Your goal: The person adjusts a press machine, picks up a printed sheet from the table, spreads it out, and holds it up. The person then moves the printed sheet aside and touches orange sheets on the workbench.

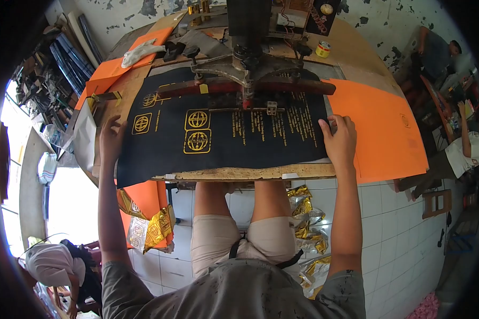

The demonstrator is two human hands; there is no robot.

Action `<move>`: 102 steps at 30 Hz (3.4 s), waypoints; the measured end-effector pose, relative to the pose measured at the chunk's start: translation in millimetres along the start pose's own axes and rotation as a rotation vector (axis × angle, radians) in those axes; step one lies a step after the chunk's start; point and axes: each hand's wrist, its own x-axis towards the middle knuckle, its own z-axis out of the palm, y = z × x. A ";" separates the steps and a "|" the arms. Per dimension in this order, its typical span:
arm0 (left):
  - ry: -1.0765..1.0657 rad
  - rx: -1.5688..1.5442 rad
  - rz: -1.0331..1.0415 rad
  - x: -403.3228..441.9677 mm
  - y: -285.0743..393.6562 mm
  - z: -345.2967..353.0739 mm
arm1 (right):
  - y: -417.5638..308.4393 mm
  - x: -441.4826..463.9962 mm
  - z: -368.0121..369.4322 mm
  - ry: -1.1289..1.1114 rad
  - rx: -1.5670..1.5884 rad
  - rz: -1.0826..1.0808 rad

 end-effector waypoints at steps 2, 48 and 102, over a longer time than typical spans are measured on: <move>0.129 -0.075 -0.039 -24.4 18.2 -20.7 | -7.1 -20.3 -10.1 0.075 0.081 -0.067; -0.568 -1.048 -0.497 -280.1 104.4 59.1 | -46.1 -117.3 -27.2 0.129 0.088 -0.311; -0.406 0.091 0.231 -139.1 211.5 17.5 | -32.1 -192.9 -44.5 -0.086 0.190 -0.346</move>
